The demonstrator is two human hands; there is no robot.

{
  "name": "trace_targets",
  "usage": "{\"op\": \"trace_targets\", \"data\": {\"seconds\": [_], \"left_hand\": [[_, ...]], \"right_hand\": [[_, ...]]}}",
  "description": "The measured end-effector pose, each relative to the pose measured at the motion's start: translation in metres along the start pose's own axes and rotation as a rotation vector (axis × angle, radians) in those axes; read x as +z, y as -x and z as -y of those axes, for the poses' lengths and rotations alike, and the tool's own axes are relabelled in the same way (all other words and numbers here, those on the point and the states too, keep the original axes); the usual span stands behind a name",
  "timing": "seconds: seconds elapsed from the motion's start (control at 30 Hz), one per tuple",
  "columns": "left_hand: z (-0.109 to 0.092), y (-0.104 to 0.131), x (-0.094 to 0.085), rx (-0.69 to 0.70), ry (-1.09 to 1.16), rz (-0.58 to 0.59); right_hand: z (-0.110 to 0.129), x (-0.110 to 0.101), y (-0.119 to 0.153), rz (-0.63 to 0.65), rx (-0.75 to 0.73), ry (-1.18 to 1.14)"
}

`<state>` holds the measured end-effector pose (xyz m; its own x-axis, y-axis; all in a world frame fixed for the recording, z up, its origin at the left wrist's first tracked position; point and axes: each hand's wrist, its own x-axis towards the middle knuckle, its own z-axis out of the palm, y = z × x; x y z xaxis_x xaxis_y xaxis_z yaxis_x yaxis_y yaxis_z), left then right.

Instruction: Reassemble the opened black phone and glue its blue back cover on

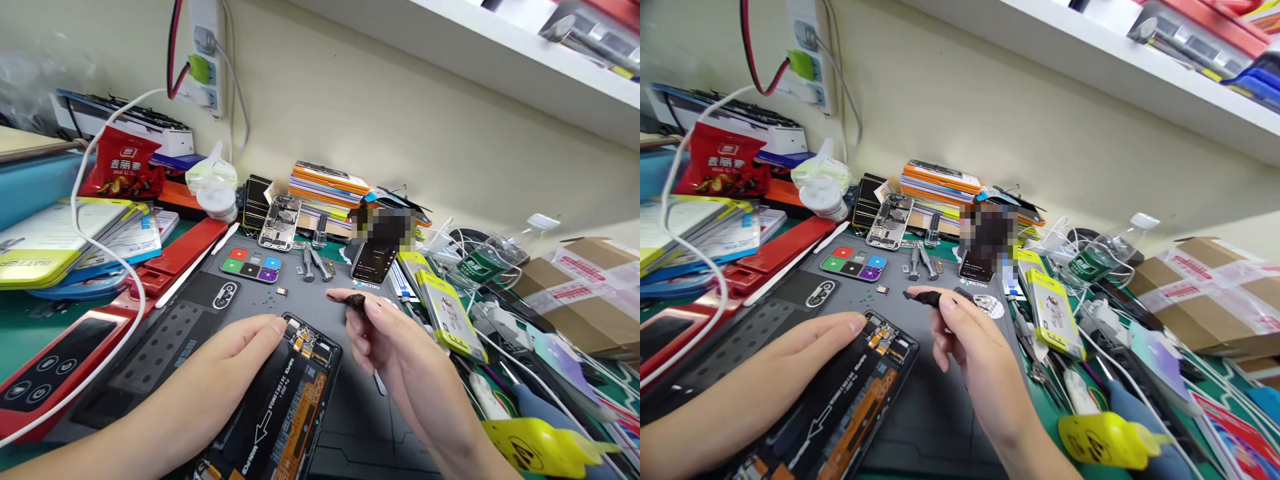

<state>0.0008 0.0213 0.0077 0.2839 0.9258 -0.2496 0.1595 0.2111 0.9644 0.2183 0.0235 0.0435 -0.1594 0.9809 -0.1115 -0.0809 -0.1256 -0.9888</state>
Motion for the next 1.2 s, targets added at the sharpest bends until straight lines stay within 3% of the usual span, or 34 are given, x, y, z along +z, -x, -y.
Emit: {"op": "trace_targets", "data": {"seconds": [0.2, 0.37, 0.7, 1.2], "left_hand": [[-0.004, 0.000, -0.001, 0.004, 0.080, -0.020], [-0.001, 0.000, 0.001, 0.018, 0.078, -0.012], [-0.003, 0.003, 0.000, 0.043, -0.001, -0.018], [-0.002, 0.007, 0.001, -0.014, -0.089, -0.024]], "right_hand": [[-0.002, 0.004, 0.004, -0.151, -0.151, 0.444], [-0.004, 0.011, 0.006, -0.239, -0.268, 0.628], [-0.008, 0.013, 0.007, -0.169, -0.337, 0.482], [-0.016, 0.008, 0.002, -0.172, -0.336, 0.748]]}}
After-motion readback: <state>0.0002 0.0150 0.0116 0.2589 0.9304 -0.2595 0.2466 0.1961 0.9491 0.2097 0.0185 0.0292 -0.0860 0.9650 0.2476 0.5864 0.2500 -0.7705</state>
